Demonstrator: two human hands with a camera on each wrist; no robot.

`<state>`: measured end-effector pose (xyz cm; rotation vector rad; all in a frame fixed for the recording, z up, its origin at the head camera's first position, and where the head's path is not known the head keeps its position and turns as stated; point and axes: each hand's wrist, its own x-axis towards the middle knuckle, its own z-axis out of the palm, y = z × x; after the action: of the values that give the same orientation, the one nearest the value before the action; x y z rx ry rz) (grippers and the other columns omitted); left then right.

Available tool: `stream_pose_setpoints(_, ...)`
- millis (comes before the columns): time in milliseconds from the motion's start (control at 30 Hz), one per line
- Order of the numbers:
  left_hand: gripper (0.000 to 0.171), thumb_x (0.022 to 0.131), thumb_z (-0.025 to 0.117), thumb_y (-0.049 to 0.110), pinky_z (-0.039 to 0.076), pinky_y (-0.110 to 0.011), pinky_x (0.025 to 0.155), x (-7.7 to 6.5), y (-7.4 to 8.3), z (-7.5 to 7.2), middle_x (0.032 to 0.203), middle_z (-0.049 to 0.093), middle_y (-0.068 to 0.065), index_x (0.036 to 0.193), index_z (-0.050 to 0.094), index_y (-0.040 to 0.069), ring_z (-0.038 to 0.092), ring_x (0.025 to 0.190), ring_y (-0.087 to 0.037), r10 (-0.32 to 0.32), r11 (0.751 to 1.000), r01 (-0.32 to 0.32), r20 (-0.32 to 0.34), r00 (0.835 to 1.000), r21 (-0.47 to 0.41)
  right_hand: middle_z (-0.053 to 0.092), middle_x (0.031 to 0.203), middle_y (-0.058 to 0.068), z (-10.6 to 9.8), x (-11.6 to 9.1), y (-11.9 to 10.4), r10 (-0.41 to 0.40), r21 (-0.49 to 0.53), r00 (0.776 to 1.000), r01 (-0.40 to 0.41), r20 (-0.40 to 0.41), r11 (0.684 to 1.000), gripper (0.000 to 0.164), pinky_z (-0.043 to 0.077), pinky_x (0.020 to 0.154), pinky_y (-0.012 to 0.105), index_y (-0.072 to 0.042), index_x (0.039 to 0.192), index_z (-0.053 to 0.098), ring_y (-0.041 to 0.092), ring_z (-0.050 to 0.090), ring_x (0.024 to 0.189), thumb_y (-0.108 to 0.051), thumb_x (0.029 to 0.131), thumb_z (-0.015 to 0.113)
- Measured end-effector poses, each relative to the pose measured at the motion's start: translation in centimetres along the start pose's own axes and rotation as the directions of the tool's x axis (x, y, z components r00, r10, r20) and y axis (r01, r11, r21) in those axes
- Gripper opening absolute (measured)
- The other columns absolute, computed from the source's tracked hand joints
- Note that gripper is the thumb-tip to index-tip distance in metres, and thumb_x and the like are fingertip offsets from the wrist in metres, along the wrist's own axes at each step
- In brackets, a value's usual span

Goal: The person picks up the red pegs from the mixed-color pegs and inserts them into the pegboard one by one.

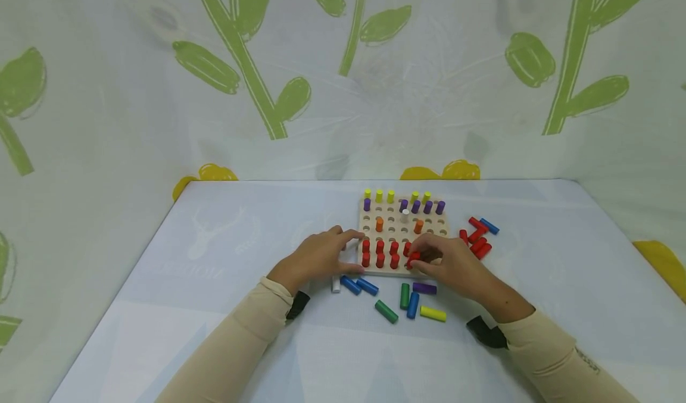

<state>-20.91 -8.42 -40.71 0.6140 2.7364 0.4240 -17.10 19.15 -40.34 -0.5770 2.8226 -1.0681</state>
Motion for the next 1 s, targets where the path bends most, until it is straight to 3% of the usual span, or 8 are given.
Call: stream_pose_setpoints(1000,0.077,0.082,0.074,0.060,0.054,-0.040,0.090,-0.10,0.09,-0.02,0.123,0.061,-0.005,0.149,0.044,0.036,0.061,0.096,-0.017,-0.008,1.000,0.008,0.009,1.000,-0.012,0.071,0.100,-0.006,0.21,-0.18,0.10,0.012,-0.045,0.999,-0.010,0.053,0.999,0.021,0.059,0.081,0.029,-0.018,0.106,0.071,0.012,0.068,0.094,-0.013,0.087,0.077)
